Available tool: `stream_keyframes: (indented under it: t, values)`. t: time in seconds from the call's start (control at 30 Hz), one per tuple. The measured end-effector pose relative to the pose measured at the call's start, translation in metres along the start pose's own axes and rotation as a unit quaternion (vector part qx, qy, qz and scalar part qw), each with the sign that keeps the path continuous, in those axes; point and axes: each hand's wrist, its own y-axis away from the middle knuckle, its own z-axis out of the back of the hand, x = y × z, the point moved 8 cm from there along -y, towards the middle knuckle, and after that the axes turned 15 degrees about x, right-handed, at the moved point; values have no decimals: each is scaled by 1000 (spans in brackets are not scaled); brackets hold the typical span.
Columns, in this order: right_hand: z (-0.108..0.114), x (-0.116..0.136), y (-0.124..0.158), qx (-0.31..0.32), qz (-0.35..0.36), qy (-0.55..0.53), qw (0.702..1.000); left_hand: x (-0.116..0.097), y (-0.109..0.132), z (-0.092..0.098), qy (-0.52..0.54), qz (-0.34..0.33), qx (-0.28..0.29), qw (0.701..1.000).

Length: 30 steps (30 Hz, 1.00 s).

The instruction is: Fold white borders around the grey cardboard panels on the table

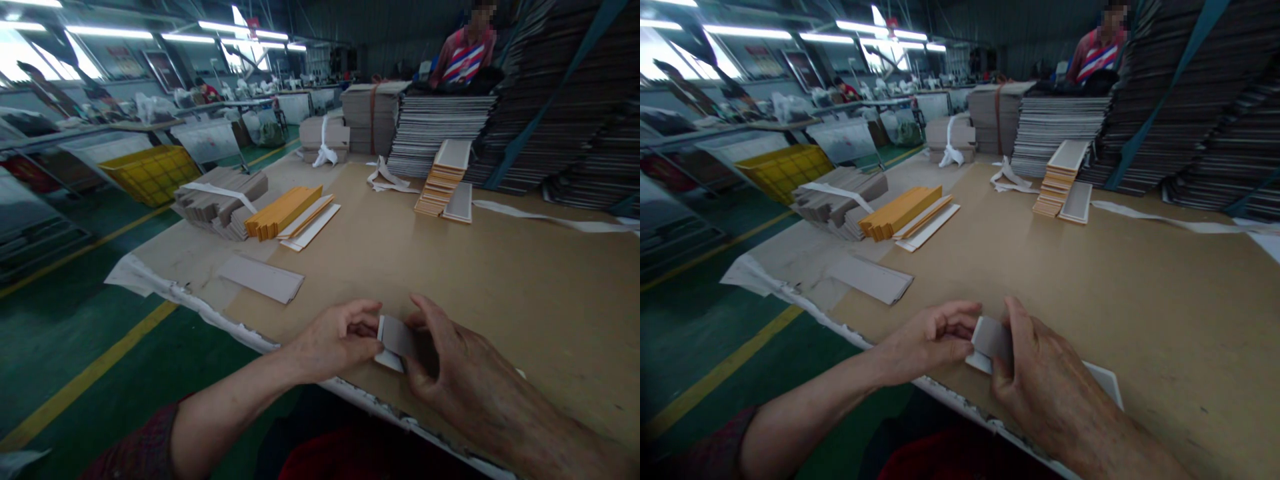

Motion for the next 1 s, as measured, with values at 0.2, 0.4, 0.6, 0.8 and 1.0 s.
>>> stream_keyframes:
  t: [0.2, 0.4, 0.6, 0.8, 1.0]
  values:
    - [1, 0, 3, -3, -1, -2, 1000, 8, -7, -5, 183, 31, 60, 981]
    - [3, 5, 10, -28, 30, -8, 999, 4, -9, -3, 212, 51, 17, 976]
    - [6, 8, 16, -31, 15, -2, 999, 6, -16, -8, 209, 64, 32, 975]
    - [4, 4, 20, -23, 7, -23, 999, 10, -18, -10, 150, 110, 6, 983]
    - [0, 5, 14, 26, 32, -63, 997, 14, -22, -10, 106, 137, -12, 985]
